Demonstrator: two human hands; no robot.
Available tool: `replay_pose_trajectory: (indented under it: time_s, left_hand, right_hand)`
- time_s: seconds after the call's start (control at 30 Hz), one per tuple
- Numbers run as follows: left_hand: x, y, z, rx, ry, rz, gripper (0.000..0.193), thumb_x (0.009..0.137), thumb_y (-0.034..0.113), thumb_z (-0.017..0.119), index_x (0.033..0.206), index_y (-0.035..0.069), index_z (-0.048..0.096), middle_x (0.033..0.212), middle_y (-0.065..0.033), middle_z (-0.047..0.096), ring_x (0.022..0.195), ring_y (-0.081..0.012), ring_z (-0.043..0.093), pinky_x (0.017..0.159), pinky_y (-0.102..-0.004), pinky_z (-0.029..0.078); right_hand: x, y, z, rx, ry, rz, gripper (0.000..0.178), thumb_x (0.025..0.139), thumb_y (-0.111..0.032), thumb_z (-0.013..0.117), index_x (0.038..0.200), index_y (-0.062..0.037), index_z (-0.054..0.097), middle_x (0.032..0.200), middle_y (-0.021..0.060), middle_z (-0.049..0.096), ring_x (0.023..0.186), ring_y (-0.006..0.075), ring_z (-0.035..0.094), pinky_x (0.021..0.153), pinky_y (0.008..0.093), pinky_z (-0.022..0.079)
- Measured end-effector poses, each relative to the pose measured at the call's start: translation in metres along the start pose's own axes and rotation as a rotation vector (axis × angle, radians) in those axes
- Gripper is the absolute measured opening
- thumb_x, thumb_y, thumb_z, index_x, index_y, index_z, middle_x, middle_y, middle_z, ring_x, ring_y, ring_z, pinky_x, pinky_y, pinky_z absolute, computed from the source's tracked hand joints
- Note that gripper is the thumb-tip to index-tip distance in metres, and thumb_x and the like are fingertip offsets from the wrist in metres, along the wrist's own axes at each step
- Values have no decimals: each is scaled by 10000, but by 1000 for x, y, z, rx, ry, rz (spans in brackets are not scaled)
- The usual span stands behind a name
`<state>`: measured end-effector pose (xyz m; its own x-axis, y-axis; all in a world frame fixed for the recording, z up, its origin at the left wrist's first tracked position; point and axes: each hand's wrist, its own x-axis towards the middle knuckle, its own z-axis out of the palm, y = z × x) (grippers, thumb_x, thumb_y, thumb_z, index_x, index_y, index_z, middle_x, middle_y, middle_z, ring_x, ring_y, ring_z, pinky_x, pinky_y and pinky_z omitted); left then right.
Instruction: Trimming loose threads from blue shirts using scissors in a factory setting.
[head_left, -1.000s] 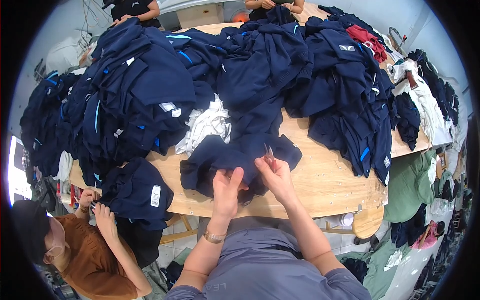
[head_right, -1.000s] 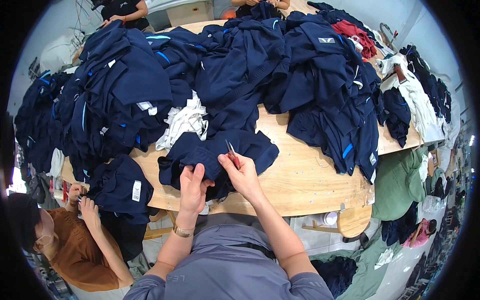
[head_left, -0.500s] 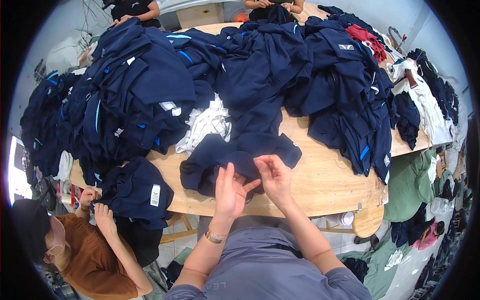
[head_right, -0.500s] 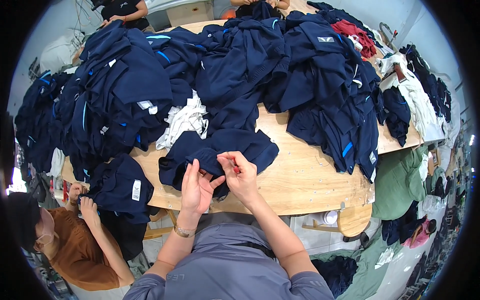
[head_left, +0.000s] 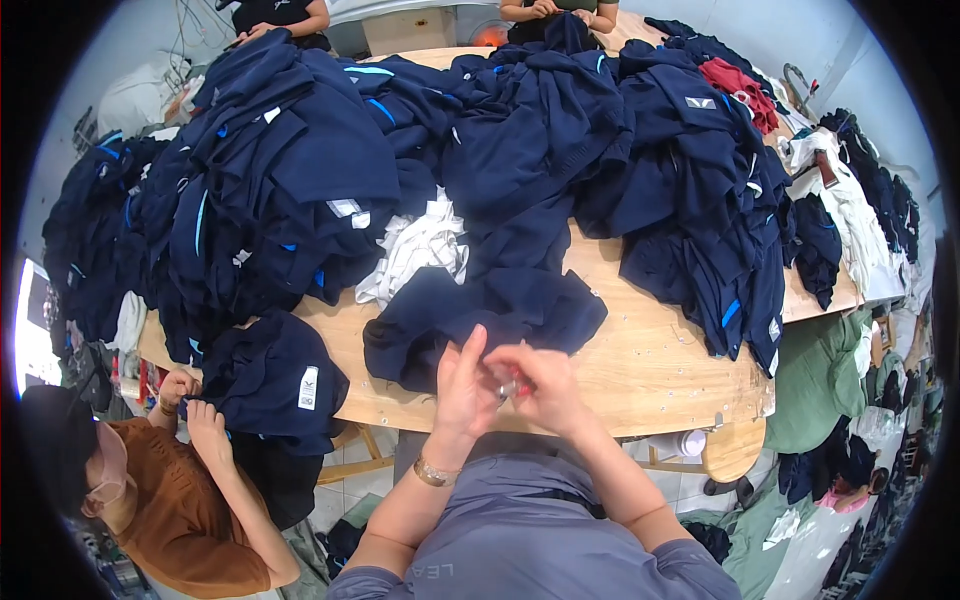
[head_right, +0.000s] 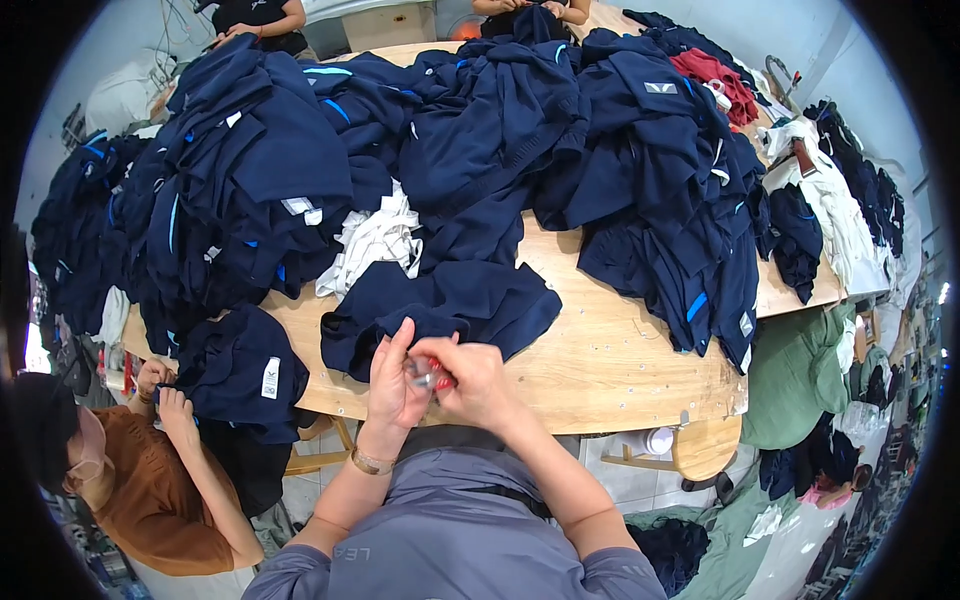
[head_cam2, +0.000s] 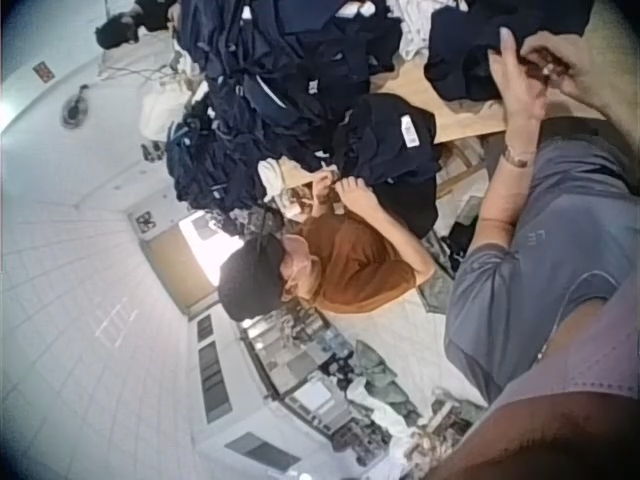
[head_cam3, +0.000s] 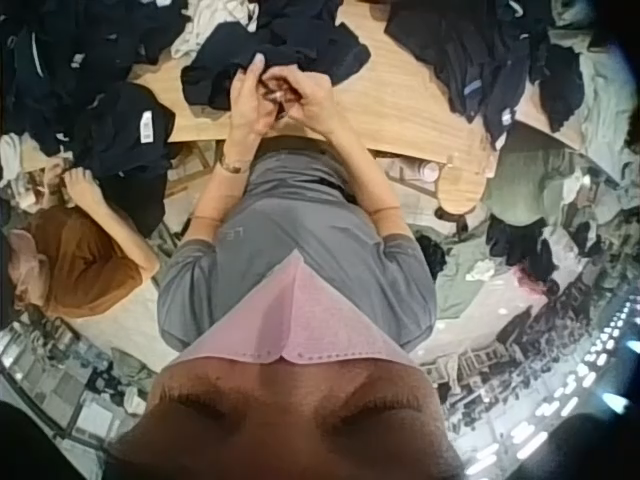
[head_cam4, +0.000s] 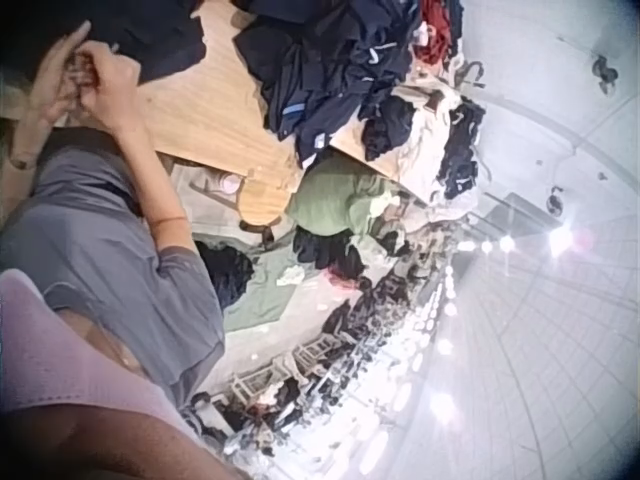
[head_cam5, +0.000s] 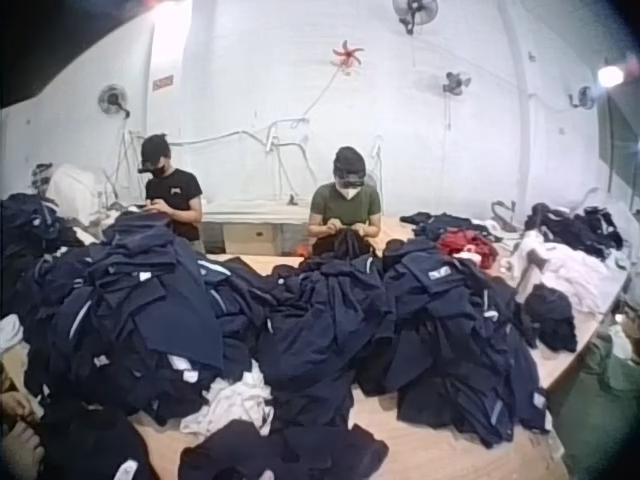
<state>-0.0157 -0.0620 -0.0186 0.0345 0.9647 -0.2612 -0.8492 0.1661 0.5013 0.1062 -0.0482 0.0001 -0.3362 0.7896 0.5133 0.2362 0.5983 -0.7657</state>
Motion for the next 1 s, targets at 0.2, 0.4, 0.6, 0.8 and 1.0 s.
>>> replay_pose_trajectory:
  time_s: [0.2,0.4,0.6,0.8,1.0]
  left_hand:
    - [1,6,14,-18,81,98,162,925,181,483,934,30,541,934,-80,612,878,-172,611,903,-429,478]
    - [-2,6,16,-3,13,84,196,936,199,451,1036,44,515,990,-86,606,925,-191,605,868,-375,506]
    - [-5,5,18,82,20,157,182,930,189,467,1056,64,507,1003,-73,599,906,-168,604,774,-311,524]
    - [-6,1,13,102,-9,206,174,929,171,469,1070,72,492,1008,-63,593,907,-152,597,758,-294,515]
    - [-6,0,16,132,-27,260,133,920,108,478,1047,66,478,969,-32,554,875,-111,546,763,-260,469]
  right_hand:
    - [-20,-21,-4,282,-244,57,240,632,42,612,855,-46,602,638,62,592,551,203,597,491,279,442]
    - [-14,-6,-20,402,-59,248,154,768,-124,609,850,-1,567,650,15,530,527,86,452,484,223,371]
    - [0,10,-16,-253,75,141,243,807,-238,643,815,-23,530,696,80,534,535,219,536,463,296,404]
    - [-1,14,-11,-462,97,37,304,778,-334,646,767,-55,524,653,59,497,510,228,523,436,315,394]
    - [2,13,-13,-503,100,26,315,768,-353,647,760,-63,525,653,52,495,506,219,522,431,310,393]
